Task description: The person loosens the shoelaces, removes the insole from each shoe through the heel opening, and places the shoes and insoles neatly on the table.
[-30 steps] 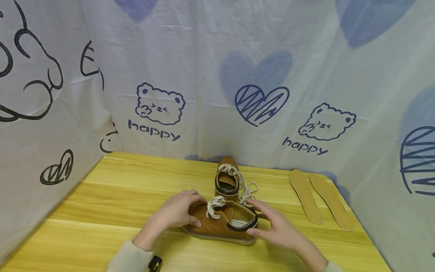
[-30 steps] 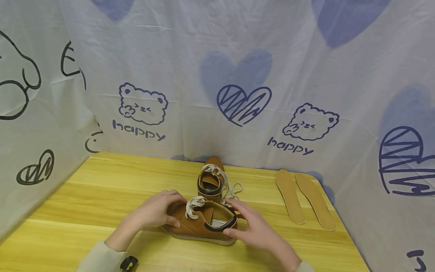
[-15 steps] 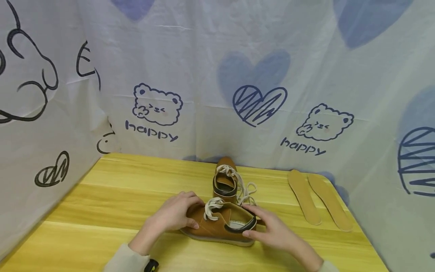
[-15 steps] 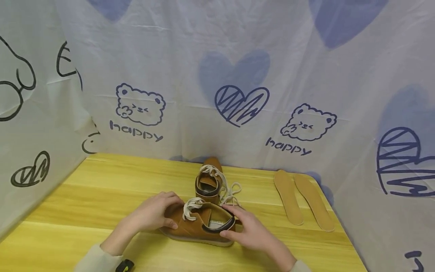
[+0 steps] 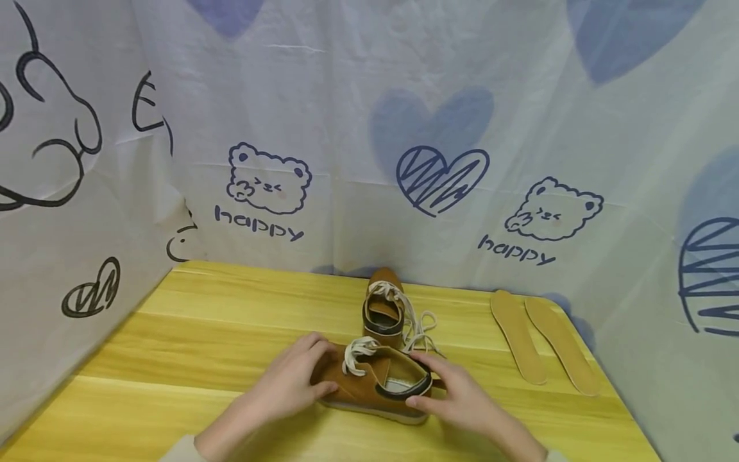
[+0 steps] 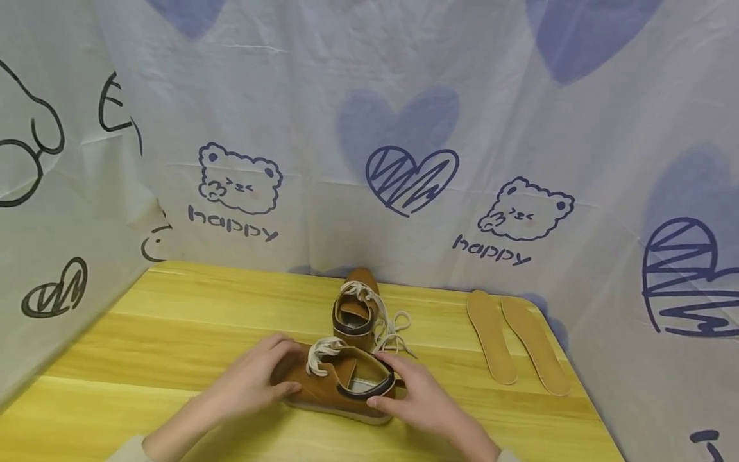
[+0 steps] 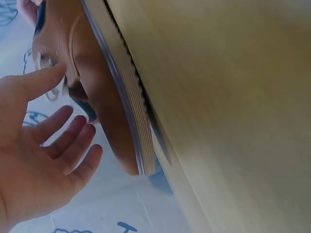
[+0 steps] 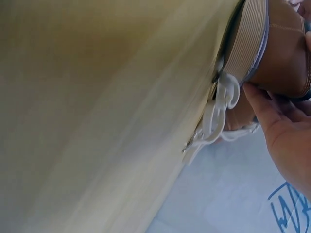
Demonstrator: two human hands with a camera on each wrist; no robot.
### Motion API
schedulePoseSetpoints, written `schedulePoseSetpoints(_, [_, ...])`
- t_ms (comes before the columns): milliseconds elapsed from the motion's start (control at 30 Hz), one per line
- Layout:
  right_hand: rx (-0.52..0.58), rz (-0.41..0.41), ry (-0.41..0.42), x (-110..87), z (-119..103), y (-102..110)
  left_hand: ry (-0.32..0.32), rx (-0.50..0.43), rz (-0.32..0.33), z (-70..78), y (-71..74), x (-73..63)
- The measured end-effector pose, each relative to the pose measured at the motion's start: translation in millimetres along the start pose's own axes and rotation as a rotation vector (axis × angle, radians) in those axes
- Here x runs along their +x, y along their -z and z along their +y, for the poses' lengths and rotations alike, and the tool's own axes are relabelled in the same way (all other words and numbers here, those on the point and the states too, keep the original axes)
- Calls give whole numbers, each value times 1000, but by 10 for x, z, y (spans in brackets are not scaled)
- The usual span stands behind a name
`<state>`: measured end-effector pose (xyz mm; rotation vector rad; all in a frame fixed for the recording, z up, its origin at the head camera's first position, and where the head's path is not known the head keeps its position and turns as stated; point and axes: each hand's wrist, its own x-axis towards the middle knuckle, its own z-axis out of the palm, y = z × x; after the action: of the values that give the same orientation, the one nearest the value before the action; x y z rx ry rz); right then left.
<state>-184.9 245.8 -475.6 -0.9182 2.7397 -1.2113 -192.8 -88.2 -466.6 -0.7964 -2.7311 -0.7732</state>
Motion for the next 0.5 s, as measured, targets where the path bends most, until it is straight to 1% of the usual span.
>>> schedulePoseSetpoints(200, [-30, 25, -62, 26, -129, -91, 42, -52, 38, 113, 41, -85])
schedulePoseSetpoints(300, [-54, 34, -95, 45, -193, -137, 58, -83, 46, 169, 64, -123])
schedulePoseSetpoints(367, [-69, 36, -110, 57, -230, -166, 68, -101, 38, 203, 75, -151])
schedulePoseSetpoints(500, [-60, 30, -139, 87, -298, -219, 80, -151, -4, 246, 87, -195])
